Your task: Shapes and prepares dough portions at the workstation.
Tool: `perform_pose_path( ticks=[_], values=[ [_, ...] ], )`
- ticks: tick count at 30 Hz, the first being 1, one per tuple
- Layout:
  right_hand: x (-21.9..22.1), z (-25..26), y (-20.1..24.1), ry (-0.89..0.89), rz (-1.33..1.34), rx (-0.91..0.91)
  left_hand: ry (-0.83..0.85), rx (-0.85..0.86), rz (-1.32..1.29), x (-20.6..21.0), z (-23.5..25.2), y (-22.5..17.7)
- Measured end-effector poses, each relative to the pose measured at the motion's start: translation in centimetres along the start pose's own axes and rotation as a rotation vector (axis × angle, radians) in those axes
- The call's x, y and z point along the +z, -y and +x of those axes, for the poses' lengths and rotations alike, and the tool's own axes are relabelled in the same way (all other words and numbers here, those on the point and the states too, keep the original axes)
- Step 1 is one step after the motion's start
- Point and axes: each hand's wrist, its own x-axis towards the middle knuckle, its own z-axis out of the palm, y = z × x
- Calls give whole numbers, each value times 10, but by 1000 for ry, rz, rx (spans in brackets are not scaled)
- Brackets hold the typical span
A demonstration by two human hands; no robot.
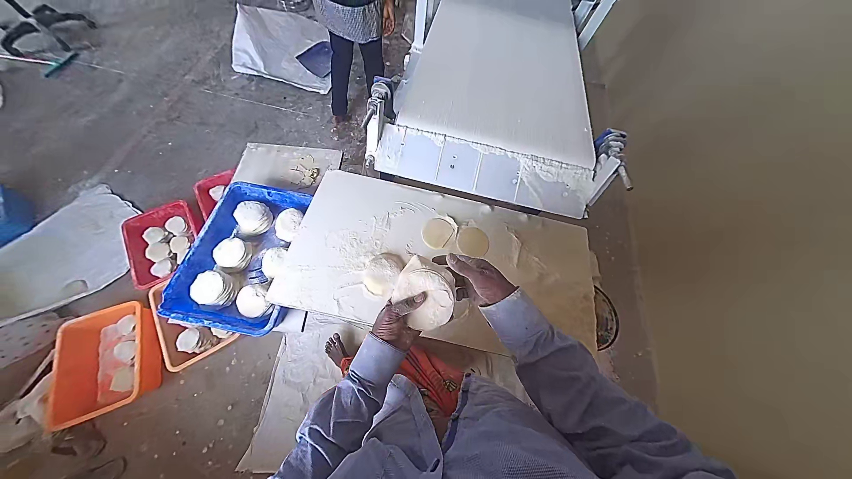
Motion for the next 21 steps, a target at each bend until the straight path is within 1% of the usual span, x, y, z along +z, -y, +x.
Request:
perform_pose_path(
  ticks=[3,4,6,10,13,15,19,21],
  values=[
    [7,2,7,-6,26,116,20,-11,7,-2,-7,-1],
    [9,2,8,-4,29,115,12,-10,12,-2,-10,-1],
    [13,-1,13,-25,-26,60,-9,-1,-9,-2,-13,-3],
    [17,0,13,-107,-166,-187,-52,21,-14,3,-19,-7],
    [20,3,7,-140,-323,-454,-75,16,-8,7,-23,-11],
    [23,2,7,-127,-405,-605,-70,22,-21,10,-24,-15],
    [35,-3,22,-131,-353,-770,-66,53,-5,21,-30,-25],
    [36,-5,37,-180,-379,-807,-66,67,2,25,-34,-28]
  ],
)
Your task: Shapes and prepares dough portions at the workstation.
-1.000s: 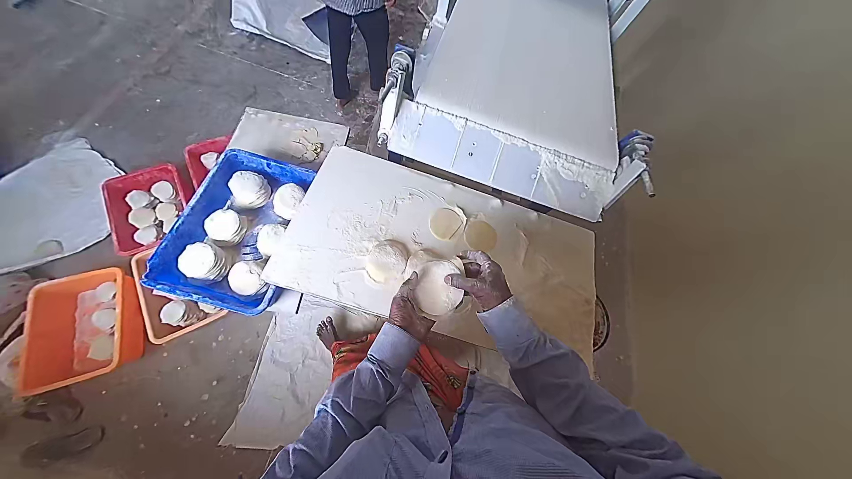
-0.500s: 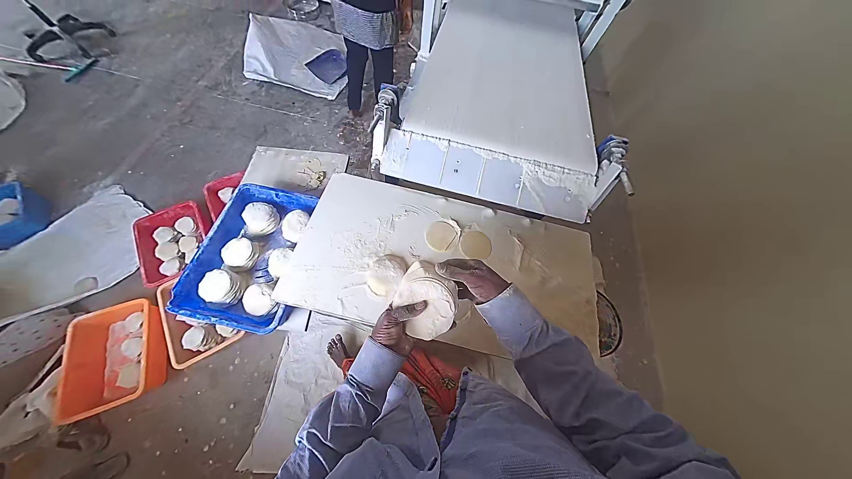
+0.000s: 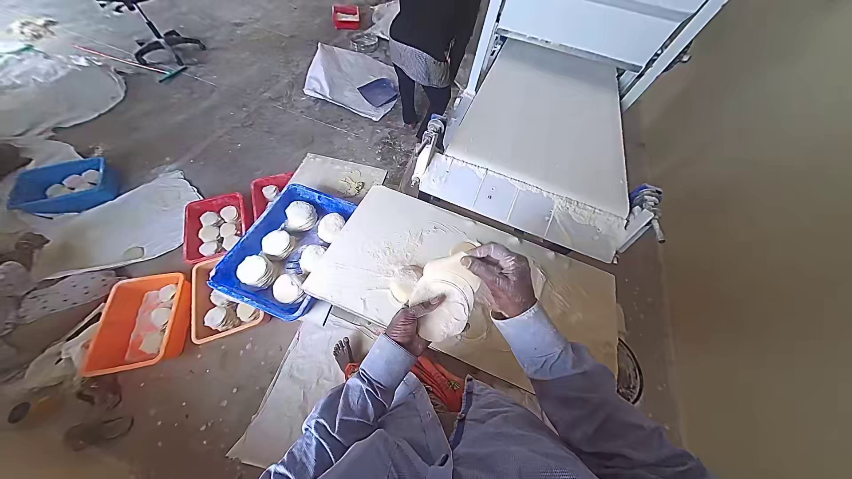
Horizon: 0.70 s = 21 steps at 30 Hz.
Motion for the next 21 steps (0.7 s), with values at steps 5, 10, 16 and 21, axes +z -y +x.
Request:
perform_pose_path(
  ticks=[5,10,16,21],
  values=[
    [-15,26,20,-76,-115,-94,-78,3,59,4,-4,-6],
    [-11,17,50,127,-49,-38,-109,14,72,-2,0,-7],
    [14,-3,20,326,-196,-3,-113,-70,-49,4,-4,-16],
    [3,-3,-8,203,-457,32,34,-2,6,-20,-5,-5]
  ],
)
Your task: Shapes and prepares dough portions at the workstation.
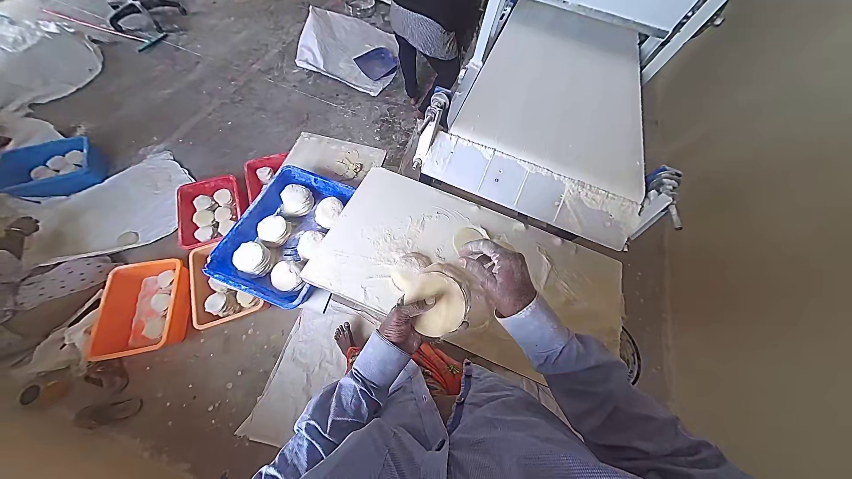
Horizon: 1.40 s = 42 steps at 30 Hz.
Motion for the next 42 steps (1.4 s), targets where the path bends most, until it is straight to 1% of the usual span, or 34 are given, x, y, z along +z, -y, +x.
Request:
perform_pose_path(
  ticks=[3,4,6,8,11,14,20,24,26,33,37,40,42],
  values=[
    [-8,5,-2,169,238,215,2,20,58,-1,3,2],
    [-6,7,-7,205,296,250,7,22,70,-1,3,2],
    [1,8,-11,223,388,267,8,26,92,0,5,1],
    [4,8,-10,200,406,276,-8,30,104,-1,7,2],
    [5,9,-10,145,334,220,-13,33,111,-1,9,2],
    [4,9,-10,116,252,126,-6,38,109,1,9,1],
    [6,6,-1,-13,64,-58,3,52,103,1,12,1],
    [7,4,2,-60,40,-222,-4,49,97,5,12,-1],
    [7,4,3,-64,54,-260,2,45,90,8,12,-2],
    [-9,-2,28,-75,136,-275,61,50,75,13,13,-5],
    [-16,2,33,-176,144,-319,71,80,81,16,12,-3],
    [-14,8,29,-228,149,-243,45,59,88,22,9,-1],
    [-11,9,21,-202,213,-134,37,30,80,24,6,0]
  ],
)
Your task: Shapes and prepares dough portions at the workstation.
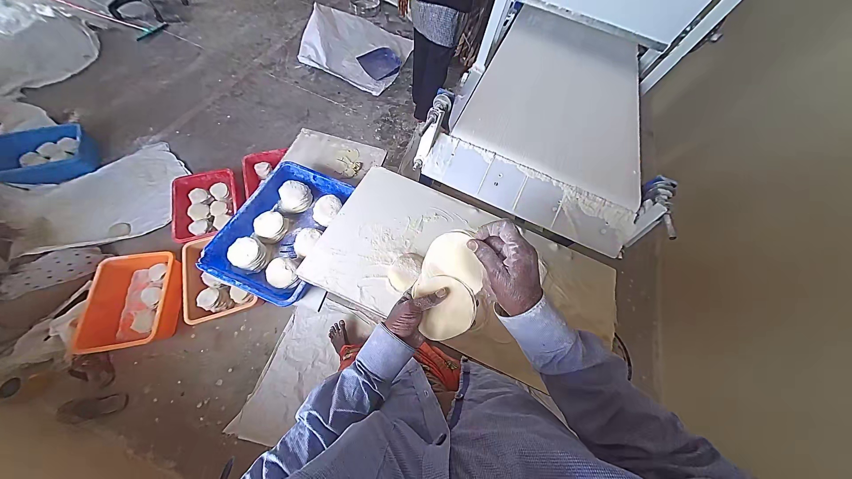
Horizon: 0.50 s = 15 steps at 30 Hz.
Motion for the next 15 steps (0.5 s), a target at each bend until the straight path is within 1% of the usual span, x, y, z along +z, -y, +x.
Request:
perform_pose_path(
  ticks=[5,7,8,10,13,15],
  values=[
    [0,-6,-8,135,201,357,-40,-21,37,0,-1,0],
    [-1,-7,-9,135,258,432,-45,-22,48,-1,-1,1],
    [-2,-6,-11,104,297,432,-39,-17,50,-3,-1,1],
    [-7,3,-12,37,358,374,-26,-7,46,-6,0,2],
    [-25,13,-2,27,303,277,-31,-10,49,-11,2,4],
    [-34,19,3,38,248,224,-89,-15,51,-10,3,5]
  ],
)
